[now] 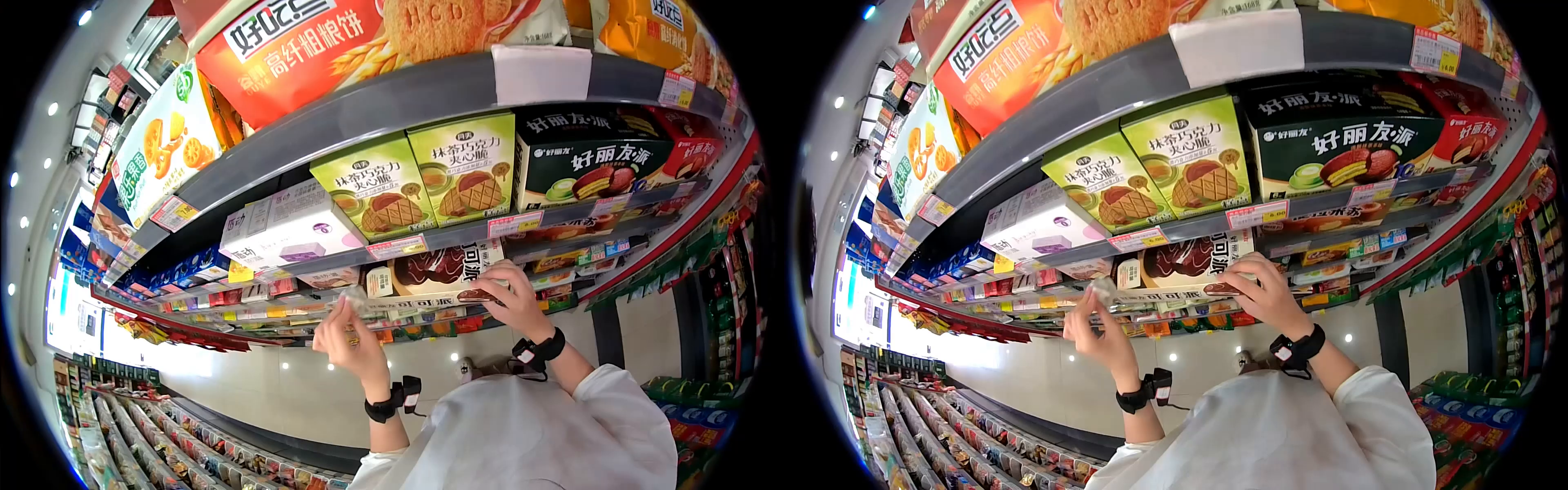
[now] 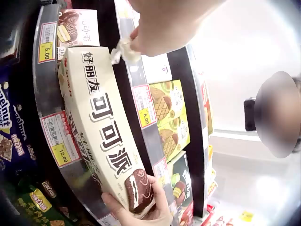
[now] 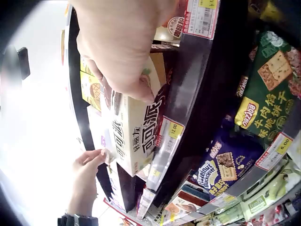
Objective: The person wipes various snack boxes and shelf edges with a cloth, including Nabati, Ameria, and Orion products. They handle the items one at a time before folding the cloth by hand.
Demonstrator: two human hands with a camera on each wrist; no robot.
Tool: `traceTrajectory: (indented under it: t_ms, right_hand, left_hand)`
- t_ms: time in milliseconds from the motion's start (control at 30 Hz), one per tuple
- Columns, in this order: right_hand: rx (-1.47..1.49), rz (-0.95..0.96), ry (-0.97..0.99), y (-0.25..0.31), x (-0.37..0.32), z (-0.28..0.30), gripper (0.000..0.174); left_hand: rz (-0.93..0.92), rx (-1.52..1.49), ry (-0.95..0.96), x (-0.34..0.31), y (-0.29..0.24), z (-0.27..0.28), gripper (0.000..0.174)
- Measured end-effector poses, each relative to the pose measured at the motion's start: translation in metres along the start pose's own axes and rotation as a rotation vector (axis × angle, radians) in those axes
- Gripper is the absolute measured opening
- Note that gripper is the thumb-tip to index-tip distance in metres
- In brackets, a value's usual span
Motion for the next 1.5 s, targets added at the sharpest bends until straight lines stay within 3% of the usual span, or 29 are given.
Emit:
traceTrajectory:
  t_ms: [67,167,333,433,633,733,900,1000,1167,1300,1500]
  right_hand:
    - [-0.001,0.034,-0.004,0.001,-0.006,-0.002,0.047]
    - [-0.044,0.087,-0.039,0.004,-0.012,-0.003,0.048]
    - [-0.066,0.101,-0.067,0.006,-0.019,-0.004,0.047]
    - [-0.078,0.110,-0.103,0.007,-0.023,-0.005,0.042]
    - [-0.153,0.124,-0.146,0.005,-0.033,-0.007,0.036]
    - [-0.153,0.133,-0.132,0.007,-0.030,-0.008,0.035]
    - [-0.143,0.128,-0.129,0.006,-0.030,-0.009,0.033]
    - [-0.138,0.143,-0.139,0.006,-0.031,-0.008,0.030]
    - [-0.076,0.181,-0.153,0.000,-0.031,-0.008,0.030]
    - [-0.080,0.200,-0.176,-0.009,-0.046,-0.012,0.030]
    - [-0.104,0.196,-0.093,-0.007,-0.041,-0.007,0.032]
  left_hand:
    - [-0.074,-0.016,0.137,0.000,-0.005,-0.015,0.019]
    - [-0.027,-0.062,0.283,-0.011,-0.006,-0.037,0.023]
    - [0.074,-0.336,0.329,-0.012,-0.019,-0.046,0.017]
    - [0.008,-0.433,0.477,-0.024,-0.050,-0.063,0.017]
    - [-0.141,-0.573,0.508,-0.041,-0.103,-0.077,0.018]
    - [-0.103,-0.555,0.516,-0.033,-0.085,-0.072,0.020]
    - [-0.018,-0.204,0.331,-0.010,-0.008,-0.057,0.015]
    - [0.010,-0.083,0.273,0.001,-0.002,-0.053,0.014]
    - [-0.006,-0.204,0.260,-0.008,-0.051,-0.077,0.013]
    - [-0.030,-0.573,0.470,-0.033,-0.116,-0.104,0.015]
    - [-0.082,-0.350,0.448,-0.026,-0.101,-0.096,0.011]
Point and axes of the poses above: each hand's wrist, its own x-axis towards the middle knuckle, its own z-axis out of the back of the hand, y = z × x, the point moved 8 cm from there along x, towards the middle knuckle, and after that the axes turned 4 degrees about -y, right-handed, at the moved point
